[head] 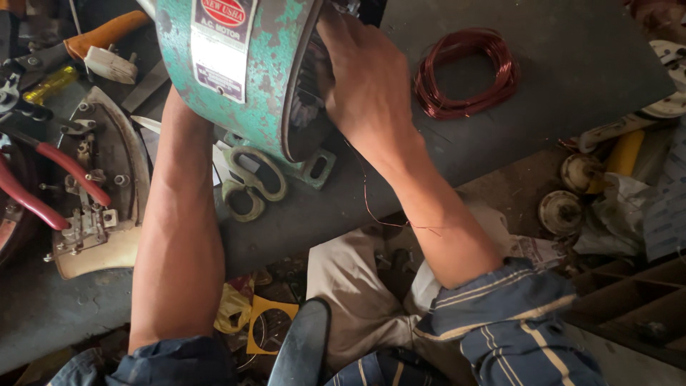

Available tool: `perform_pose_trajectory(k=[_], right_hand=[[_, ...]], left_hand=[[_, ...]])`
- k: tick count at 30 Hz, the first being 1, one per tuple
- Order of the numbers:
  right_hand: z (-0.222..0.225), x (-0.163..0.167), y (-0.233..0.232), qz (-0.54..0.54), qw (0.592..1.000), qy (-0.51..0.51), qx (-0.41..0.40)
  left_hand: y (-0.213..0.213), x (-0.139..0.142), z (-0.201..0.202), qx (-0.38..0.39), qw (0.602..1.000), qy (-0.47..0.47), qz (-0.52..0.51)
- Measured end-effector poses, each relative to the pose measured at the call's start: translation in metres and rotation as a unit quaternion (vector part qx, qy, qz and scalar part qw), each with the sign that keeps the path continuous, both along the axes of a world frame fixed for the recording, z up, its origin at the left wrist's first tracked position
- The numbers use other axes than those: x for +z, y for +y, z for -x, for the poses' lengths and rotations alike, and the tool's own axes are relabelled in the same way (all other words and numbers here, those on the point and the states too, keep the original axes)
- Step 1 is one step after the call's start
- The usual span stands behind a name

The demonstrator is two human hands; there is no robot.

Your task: The person cuts a small piece of paper with scissors and then inserts it into the stator slots of a teal motor housing. They proceed to wind a copper wire into the stator slots by hand, carefully tucking the wire into place.

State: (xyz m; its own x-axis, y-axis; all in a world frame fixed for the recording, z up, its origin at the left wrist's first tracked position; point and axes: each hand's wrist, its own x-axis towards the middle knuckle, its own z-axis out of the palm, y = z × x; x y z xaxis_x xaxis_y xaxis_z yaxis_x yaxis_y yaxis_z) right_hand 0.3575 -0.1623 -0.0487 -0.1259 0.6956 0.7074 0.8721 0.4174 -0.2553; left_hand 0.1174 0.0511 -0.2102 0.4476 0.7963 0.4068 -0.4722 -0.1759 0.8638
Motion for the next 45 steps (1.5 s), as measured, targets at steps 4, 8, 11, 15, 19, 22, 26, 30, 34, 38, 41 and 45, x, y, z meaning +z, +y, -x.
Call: perform_pose_trajectory(k=[4,8,11,15,19,22,26,30,34,38,41,45], right_hand=[[-0.003,0.006,-0.007,0.023,1.0,0.014,0.004],[-0.002,0.014,-0.011,0.018,1.0,0.015,0.014],[-0.004,0.021,-0.014,0.058,0.994,0.078,0.05],[-0.027,0.028,-0.018,0.162,0.978,0.1,0.09],[-0.054,0.023,-0.016,0.151,0.968,0.077,0.187],[-0.059,0.013,-0.011,0.161,0.968,0.073,0.18],[-0.061,0.008,-0.005,0.076,0.976,0.001,0.204],[-0.064,0.008,-0.011,0.173,0.967,0.026,0.183],[-0.062,0.007,-0.018,0.156,0.964,0.05,0.212],[-0.051,0.009,-0.02,0.112,0.962,0.082,0.235],[-0.028,0.005,-0.018,0.118,0.977,0.138,0.114],[-0.011,0.007,-0.007,0.066,0.992,0.089,0.057]], left_hand=[[-0.018,0.004,0.009,0.011,1.0,-0.017,0.018],[-0.028,0.004,0.016,0.022,0.999,-0.03,0.019],[-0.027,0.004,0.015,0.01,0.999,-0.039,0.01],[-0.024,0.005,0.008,0.009,0.997,-0.06,0.038],[-0.027,0.013,0.004,0.0,0.999,-0.031,-0.008],[-0.031,0.021,-0.002,0.011,0.999,-0.036,-0.007],[-0.039,0.032,-0.01,0.031,0.999,-0.031,-0.005],[-0.045,0.042,-0.013,0.036,0.998,-0.02,-0.039],[-0.048,0.046,-0.014,0.067,0.99,0.024,-0.123],[-0.049,0.051,-0.016,0.064,0.988,0.037,-0.132],[-0.05,0.057,-0.019,0.09,0.973,0.066,-0.2],[-0.047,0.073,-0.023,0.089,0.963,0.1,-0.233]])
